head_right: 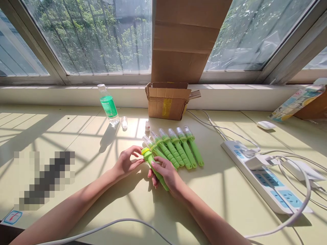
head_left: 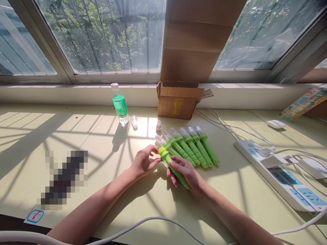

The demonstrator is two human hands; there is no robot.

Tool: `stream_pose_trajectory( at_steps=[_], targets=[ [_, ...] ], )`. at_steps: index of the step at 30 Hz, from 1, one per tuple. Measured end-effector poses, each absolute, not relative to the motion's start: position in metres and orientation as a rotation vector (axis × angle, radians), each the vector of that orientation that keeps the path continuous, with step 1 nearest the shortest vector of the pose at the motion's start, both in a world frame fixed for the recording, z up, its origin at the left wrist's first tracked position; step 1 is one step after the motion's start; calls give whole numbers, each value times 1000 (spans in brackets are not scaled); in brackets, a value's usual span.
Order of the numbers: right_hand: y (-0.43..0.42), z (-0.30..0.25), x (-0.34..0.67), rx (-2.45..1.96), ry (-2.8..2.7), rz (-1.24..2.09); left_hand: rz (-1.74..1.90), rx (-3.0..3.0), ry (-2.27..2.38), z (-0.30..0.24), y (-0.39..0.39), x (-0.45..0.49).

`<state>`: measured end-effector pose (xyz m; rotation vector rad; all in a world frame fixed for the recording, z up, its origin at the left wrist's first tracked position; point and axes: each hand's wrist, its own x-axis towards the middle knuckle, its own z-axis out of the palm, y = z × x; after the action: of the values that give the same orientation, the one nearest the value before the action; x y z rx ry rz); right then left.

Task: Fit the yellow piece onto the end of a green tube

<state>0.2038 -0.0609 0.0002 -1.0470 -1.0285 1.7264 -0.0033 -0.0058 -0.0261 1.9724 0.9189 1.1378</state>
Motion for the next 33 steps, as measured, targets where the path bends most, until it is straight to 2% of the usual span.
stream_pose_trajectory(
  at_steps=[33],
  targets=[
    [-62,-1,203,-1105,-1040,1710,1059,1915,984,-27,-7,-3]
  ],
)
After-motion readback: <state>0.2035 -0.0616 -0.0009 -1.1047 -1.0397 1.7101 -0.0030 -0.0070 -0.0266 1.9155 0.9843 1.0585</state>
